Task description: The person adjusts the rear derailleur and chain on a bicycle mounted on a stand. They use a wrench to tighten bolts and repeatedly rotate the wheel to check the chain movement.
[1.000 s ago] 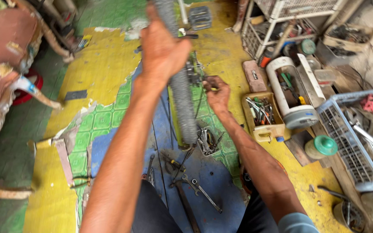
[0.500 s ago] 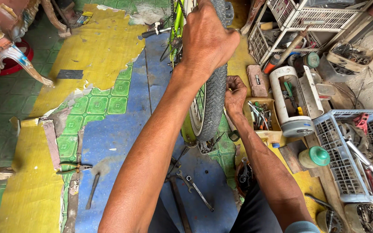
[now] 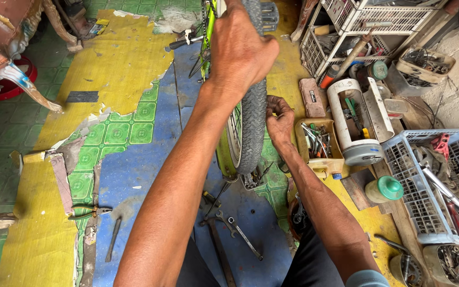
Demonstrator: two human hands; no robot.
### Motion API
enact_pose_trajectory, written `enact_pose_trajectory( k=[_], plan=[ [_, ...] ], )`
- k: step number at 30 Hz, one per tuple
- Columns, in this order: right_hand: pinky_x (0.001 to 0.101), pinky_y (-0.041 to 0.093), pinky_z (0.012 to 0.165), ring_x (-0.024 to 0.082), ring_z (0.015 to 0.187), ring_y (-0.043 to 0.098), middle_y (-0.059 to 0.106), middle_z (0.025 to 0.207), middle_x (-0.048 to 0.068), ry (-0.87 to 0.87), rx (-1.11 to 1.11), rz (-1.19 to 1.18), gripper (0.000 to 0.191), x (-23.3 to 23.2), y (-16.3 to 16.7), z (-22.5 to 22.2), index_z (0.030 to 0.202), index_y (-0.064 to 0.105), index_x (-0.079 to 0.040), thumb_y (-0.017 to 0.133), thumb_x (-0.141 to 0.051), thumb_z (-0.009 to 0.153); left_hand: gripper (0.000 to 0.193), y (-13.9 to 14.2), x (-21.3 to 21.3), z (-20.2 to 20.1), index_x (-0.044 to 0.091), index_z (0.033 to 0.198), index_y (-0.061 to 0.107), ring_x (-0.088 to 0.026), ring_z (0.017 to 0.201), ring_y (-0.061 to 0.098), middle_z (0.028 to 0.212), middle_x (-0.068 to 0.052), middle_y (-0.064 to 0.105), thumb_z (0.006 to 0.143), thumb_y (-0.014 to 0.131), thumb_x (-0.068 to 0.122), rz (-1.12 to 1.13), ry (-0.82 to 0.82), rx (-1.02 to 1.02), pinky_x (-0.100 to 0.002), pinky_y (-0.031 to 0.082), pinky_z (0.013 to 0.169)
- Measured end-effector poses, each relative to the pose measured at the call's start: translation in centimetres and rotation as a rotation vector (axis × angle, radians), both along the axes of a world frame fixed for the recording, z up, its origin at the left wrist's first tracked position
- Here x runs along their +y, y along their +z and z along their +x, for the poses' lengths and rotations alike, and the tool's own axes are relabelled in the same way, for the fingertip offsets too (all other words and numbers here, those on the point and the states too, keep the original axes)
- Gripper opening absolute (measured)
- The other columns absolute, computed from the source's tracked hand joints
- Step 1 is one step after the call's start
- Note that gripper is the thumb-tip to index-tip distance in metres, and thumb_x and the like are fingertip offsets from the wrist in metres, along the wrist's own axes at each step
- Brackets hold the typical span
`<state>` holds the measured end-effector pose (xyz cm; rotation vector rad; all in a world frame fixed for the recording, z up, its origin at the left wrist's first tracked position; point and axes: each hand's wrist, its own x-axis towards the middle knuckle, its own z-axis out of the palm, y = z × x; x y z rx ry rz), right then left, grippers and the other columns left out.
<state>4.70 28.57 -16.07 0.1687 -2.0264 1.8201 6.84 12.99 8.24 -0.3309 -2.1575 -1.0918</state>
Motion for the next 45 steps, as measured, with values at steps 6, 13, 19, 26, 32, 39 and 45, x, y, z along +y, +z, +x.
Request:
enact_pose_trajectory(
  k=[6,13,19,26,32,39,45],
  plan=[
    [0.0243,0.058,0.071,0.009,0.084,0.069,0.075,0.096,0.005,0.016,-0.107,-0.097,0.027,0.1,-0.6,0.2,0.113,0.068,0.001,0.054,0.01,0.092,0.071,0.7,-0.2,0.6,-0.025,0.128,0.034,-0.033,0.064,0.076,0.073,-0.024,0.07,0.071,0.068,0.001,-0.001,-0.028,-0.089,-0.038,0.061,0.059],
    [0.0238,0.055,0.072,0.009,0.084,0.069,0.076,0.096,0.005,0.024,-0.042,-0.094,0.028,0.2,-0.5,0.6,0.111,0.07,0.002,0.054,0.011,0.091,0.087,1.4,-0.1,1.6,-0.027,0.135,0.024,-0.041,0.074,0.076,0.075,-0.03,0.07,0.07,0.073,0.004,-0.012,0.017,-0.051,-0.041,0.063,0.076],
    [0.0244,0.057,0.078,0.008,0.084,0.071,0.077,0.094,0.005,-0.017,0.0,-0.038,0.022,0.2,-0.3,0.7,0.107,0.072,0.003,0.059,0.009,0.09,0.087,1.6,0.1,2.0,-0.02,0.142,0.025,-0.041,0.075,0.076,0.075,-0.028,0.071,0.074,0.072,0.007,0.008,0.018,-0.105,-0.043,0.061,0.077],
    [0.0264,0.058,0.078,0.011,0.084,0.073,0.079,0.093,0.007,-0.066,-0.034,-0.012,0.021,0.2,0.1,1.0,0.108,0.072,0.002,0.062,0.006,0.09,0.092,1.5,0.0,1.9,-0.021,0.144,0.024,-0.041,0.079,0.076,0.079,-0.028,0.072,0.072,0.073,0.006,-0.035,0.023,-0.073,-0.043,0.06,0.083],
    [0.0305,0.059,0.079,0.014,0.088,0.075,0.079,0.098,0.01,-0.076,-0.056,0.003,0.02,0.3,0.7,1.2,0.111,0.072,0.0,0.067,-0.001,0.092,0.09,1.5,0.1,2.0,-0.018,0.146,0.025,-0.036,0.077,0.077,0.079,-0.023,0.073,0.072,0.071,0.006,-0.009,0.005,-0.106,-0.041,0.061,0.083],
    [0.0297,0.059,0.079,0.014,0.085,0.074,0.079,0.096,0.009,-0.059,-0.066,0.02,0.02,0.5,0.7,1.3,0.112,0.073,0.0,0.066,0.0,0.093,0.091,1.4,0.2,1.8,-0.018,0.146,0.025,-0.035,0.074,0.076,0.075,-0.021,0.073,0.072,0.071,0.007,-0.034,0.025,-0.103,-0.042,0.06,0.083],
    [0.0268,0.058,0.076,0.011,0.084,0.073,0.078,0.095,0.007,-0.036,-0.071,-0.033,0.025,0.5,0.5,1.5,0.112,0.072,0.0,0.058,0.005,0.091,0.091,1.3,0.1,1.8,-0.018,0.146,0.025,-0.038,0.077,0.076,0.077,-0.022,0.072,0.072,0.073,0.007,-0.046,0.027,-0.068,-0.043,0.059,0.084]
  ],
)
